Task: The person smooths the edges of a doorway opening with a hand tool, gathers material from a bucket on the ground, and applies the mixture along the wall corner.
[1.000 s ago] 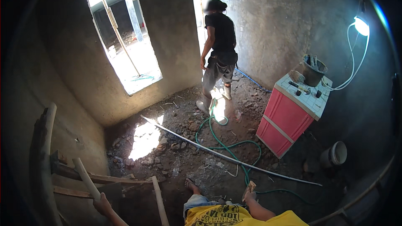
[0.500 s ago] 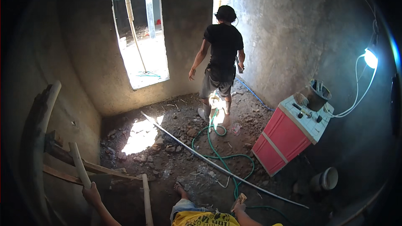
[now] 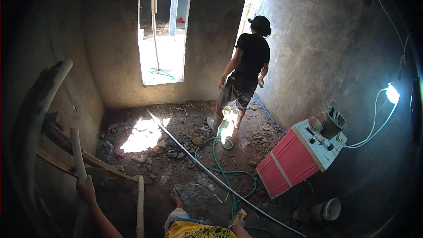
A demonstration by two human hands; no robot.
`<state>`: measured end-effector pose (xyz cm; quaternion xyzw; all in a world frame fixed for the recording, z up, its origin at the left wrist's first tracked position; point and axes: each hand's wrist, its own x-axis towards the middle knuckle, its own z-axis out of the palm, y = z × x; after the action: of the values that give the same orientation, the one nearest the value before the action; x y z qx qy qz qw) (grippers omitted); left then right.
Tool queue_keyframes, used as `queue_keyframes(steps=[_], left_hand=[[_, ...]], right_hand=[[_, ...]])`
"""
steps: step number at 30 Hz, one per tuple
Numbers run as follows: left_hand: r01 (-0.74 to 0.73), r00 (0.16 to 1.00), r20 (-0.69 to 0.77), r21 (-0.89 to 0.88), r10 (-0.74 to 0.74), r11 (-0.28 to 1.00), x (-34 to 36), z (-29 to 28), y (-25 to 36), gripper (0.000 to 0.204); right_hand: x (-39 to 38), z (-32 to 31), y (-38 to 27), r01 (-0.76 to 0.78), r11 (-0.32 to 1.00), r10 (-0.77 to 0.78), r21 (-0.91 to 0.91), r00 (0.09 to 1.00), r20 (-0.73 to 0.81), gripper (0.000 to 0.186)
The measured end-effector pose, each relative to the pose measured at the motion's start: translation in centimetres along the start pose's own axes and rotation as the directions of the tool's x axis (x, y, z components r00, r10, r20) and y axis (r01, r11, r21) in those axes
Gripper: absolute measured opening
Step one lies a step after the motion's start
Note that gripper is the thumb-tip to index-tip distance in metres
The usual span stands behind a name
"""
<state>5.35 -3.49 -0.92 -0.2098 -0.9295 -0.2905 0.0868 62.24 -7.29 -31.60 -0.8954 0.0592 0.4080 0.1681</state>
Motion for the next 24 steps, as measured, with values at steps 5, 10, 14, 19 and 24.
queue_keyframes(steps=[5, 10, 14, 19, 24], left_hand=[[0.007, 1.000, 0.024, -0.008, -0.007, 1.000, 0.5, 0.6, -0.7, 0.048], [0.027, 0.997, 0.072, 0.002, -0.027, 1.000, -0.2, 0.0, 0.1, 0.047], [0.005, 1.000, 0.019, -0.031, -0.005, 1.000, -0.5, -0.5, -0.1, 0.043], [0.039, 0.996, 0.077, -0.009, -0.038, 0.999, -0.4, -0.3, 0.5, 0.044], [-0.016, 1.000, -0.012, -0.034, 0.015, 0.999, 0.2, 0.2, -0.7, 0.042]], right_hand=[[-1.2, -0.7, -0.3, 0.008, 1.000, -0.007, -0.015, 1.000, 0.004, 0.047], [0.0, -0.4, -0.1, -0.018, 0.999, 0.015, -0.051, 0.998, -0.069, 0.048], [-0.3, -0.1, -0.2, -0.011, 1.000, 0.010, 0.014, 1.000, 0.022, 0.050], [0.9, 0.1, 0.3, -0.027, 0.999, 0.027, 0.027, 0.999, 0.019, 0.052], [-1.7, -0.6, 0.0, 0.018, 0.999, -0.020, 0.032, 0.998, 0.061, 0.049]])
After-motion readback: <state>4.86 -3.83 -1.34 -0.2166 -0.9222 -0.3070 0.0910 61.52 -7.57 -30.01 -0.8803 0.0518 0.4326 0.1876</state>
